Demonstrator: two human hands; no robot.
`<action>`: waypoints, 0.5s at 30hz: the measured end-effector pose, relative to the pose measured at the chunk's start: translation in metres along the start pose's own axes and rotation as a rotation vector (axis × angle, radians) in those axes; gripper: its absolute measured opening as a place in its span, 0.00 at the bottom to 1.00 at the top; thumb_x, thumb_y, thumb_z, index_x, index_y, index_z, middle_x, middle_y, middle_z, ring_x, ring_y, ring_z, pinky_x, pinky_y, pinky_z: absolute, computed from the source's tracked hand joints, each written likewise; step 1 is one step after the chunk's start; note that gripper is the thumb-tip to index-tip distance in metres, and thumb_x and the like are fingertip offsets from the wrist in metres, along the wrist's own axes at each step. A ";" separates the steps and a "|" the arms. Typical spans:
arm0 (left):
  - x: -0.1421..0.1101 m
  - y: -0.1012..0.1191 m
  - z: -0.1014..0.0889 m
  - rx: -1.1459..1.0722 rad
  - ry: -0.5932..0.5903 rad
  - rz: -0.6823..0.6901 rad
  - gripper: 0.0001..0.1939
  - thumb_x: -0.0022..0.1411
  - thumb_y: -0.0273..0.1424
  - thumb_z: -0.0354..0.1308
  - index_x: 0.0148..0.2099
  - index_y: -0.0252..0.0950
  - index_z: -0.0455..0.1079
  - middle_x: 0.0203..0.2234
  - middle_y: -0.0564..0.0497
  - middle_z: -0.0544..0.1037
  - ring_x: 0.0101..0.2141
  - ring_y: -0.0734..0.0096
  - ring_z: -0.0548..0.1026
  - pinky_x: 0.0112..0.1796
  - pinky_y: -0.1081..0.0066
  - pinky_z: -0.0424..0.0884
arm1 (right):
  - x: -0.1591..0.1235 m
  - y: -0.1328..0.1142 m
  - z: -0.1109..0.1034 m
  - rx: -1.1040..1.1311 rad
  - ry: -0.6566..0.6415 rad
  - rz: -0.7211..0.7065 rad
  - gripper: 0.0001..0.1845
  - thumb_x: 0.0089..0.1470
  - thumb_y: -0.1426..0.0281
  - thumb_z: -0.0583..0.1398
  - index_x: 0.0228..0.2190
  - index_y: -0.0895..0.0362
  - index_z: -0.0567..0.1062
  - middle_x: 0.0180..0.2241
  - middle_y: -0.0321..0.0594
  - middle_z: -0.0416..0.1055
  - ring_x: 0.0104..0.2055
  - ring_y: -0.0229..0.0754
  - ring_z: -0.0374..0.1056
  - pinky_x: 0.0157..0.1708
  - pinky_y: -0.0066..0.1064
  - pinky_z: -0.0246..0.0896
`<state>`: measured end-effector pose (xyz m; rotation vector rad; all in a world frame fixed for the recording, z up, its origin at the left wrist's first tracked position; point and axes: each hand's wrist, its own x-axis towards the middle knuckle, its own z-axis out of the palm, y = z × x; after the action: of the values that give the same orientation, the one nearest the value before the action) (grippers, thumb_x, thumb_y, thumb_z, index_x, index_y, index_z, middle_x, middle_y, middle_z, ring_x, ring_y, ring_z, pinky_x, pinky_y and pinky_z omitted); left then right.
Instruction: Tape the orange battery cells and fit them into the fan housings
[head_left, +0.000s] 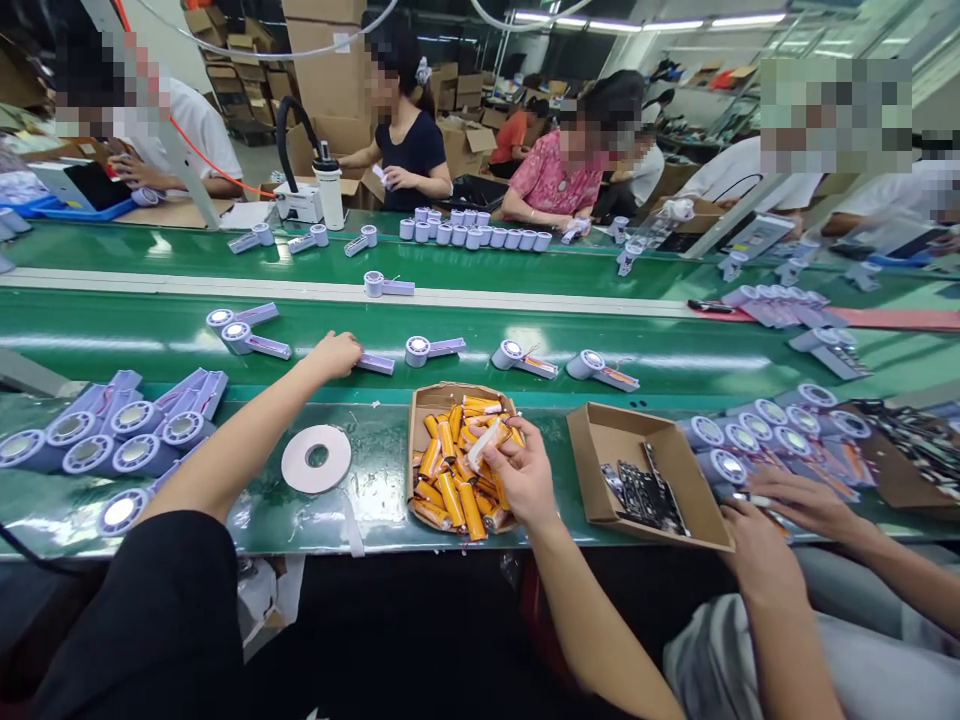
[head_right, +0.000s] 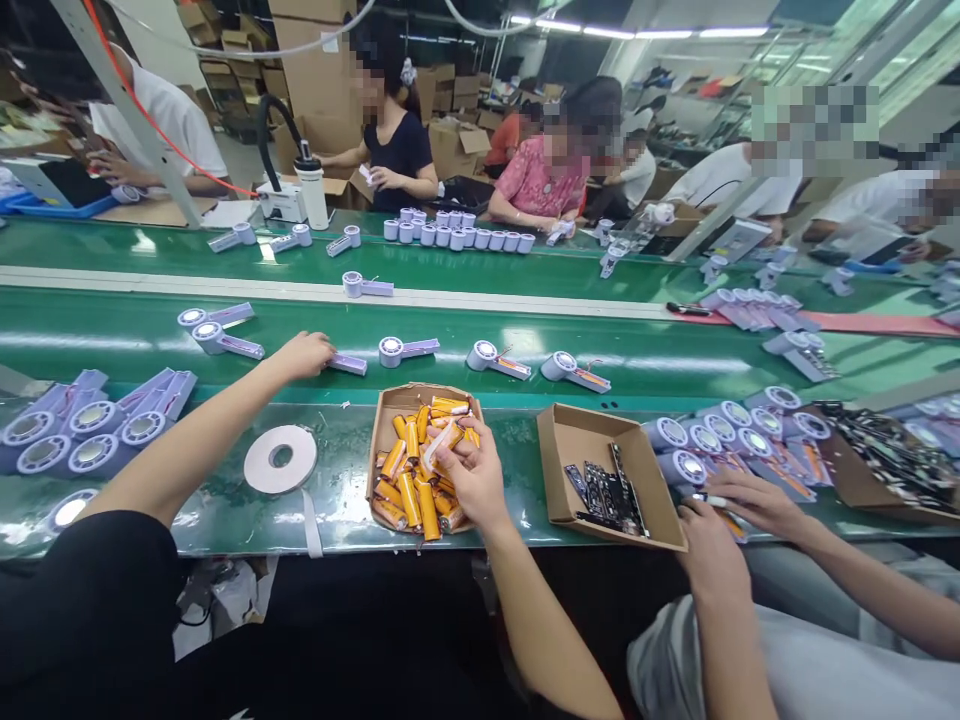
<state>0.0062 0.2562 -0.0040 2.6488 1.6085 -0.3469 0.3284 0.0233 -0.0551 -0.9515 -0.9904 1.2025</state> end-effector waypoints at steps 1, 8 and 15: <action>0.004 0.002 0.003 0.005 -0.008 -0.025 0.21 0.62 0.24 0.61 0.56 0.32 0.81 0.58 0.31 0.82 0.66 0.41 0.70 0.63 0.43 0.70 | 0.002 -0.005 -0.001 -0.019 -0.033 0.025 0.34 0.53 0.55 0.78 0.50 0.47 0.66 0.44 0.47 0.88 0.40 0.53 0.87 0.41 0.42 0.86; 0.030 0.008 0.007 -0.019 -0.058 -0.029 0.24 0.61 0.22 0.60 0.58 0.30 0.82 0.54 0.28 0.83 0.60 0.43 0.78 0.60 0.52 0.75 | 0.040 -0.044 0.018 -0.182 -0.175 -0.093 0.29 0.55 0.60 0.78 0.51 0.49 0.71 0.50 0.48 0.87 0.45 0.49 0.87 0.47 0.42 0.85; 0.042 -0.002 0.005 -0.143 -0.063 -0.028 0.19 0.57 0.32 0.67 0.51 0.39 0.86 0.49 0.38 0.87 0.55 0.48 0.82 0.57 0.62 0.75 | 0.158 -0.022 0.076 -0.425 -0.383 -0.210 0.30 0.51 0.57 0.75 0.52 0.50 0.75 0.44 0.40 0.87 0.41 0.45 0.85 0.47 0.39 0.81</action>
<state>0.0225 0.2927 -0.0168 2.4877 1.5892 -0.3008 0.2760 0.1819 0.0035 -0.9276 -1.6576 1.0342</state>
